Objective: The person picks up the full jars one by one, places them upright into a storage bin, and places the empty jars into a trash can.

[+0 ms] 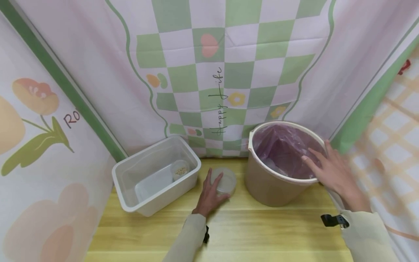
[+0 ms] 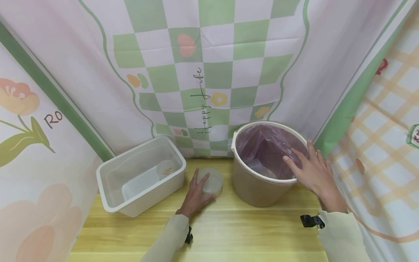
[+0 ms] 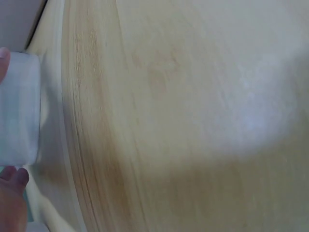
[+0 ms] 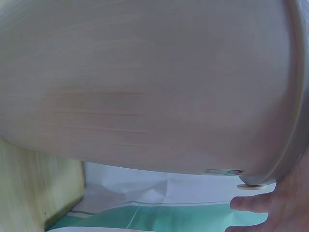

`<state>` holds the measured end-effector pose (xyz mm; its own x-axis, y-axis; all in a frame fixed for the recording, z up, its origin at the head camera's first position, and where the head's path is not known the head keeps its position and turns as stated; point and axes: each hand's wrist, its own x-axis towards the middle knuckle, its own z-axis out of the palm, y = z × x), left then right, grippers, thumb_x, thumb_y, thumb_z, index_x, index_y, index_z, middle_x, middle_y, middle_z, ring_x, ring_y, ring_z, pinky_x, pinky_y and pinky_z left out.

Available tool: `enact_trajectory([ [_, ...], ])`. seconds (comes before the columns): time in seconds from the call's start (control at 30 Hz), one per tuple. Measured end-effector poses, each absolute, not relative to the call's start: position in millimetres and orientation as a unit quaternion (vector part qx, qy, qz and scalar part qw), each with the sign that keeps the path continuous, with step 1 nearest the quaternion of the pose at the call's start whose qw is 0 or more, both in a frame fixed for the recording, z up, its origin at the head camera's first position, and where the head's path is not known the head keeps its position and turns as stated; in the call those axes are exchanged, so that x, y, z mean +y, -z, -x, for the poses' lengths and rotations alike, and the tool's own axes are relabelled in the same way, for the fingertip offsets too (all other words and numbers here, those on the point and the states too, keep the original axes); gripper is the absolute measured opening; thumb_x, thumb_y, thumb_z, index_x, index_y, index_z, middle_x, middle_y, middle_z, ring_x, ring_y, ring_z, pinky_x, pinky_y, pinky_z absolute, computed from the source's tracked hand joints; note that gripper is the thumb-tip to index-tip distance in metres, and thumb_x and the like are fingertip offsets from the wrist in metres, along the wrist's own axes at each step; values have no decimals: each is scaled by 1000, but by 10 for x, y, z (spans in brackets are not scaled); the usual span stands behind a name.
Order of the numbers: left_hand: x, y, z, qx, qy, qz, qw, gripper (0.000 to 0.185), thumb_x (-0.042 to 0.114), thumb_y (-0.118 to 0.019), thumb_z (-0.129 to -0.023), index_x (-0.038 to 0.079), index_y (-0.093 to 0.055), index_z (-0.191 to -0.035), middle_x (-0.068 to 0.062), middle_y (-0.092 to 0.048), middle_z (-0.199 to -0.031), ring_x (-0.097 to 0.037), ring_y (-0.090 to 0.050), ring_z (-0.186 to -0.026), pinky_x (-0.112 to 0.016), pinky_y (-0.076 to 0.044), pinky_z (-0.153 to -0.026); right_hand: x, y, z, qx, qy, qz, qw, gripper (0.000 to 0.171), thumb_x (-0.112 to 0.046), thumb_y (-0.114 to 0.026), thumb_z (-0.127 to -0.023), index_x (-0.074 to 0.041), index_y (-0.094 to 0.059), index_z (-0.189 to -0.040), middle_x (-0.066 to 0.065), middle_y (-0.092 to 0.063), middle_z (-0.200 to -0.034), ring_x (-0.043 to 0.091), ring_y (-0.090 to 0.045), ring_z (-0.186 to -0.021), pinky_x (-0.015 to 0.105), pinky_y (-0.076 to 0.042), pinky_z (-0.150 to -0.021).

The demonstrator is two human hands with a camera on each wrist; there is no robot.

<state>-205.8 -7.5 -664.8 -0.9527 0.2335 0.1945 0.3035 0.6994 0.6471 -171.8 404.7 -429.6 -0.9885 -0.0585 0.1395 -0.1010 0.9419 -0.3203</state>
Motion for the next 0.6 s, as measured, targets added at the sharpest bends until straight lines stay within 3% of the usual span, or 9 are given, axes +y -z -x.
enact_trajectory([
  [0.33, -83, 6587, 2013, -920, 358, 151, 60, 95, 47, -93, -86, 27, -47, -167, -22, -14, -181, -51, -39, -156, -60, -56, -112, 4042, 4308, 1711, -982, -173, -42, 61, 71, -50, -41, -116, 5, -46, -159, 33, 14, -178, 83, -16, -143, 93, -9, -115],
  [0.6, -112, 6567, 2016, -923, 343, 155, 81, 95, 53, -90, -88, 27, -46, -167, -20, -16, -181, -46, -41, -156, -55, -58, -111, 4063, 4332, 1722, -981, -179, -40, 61, 71, -51, -42, -115, 4, -46, -160, 31, 15, -178, 82, -15, -145, 93, -10, -114],
])
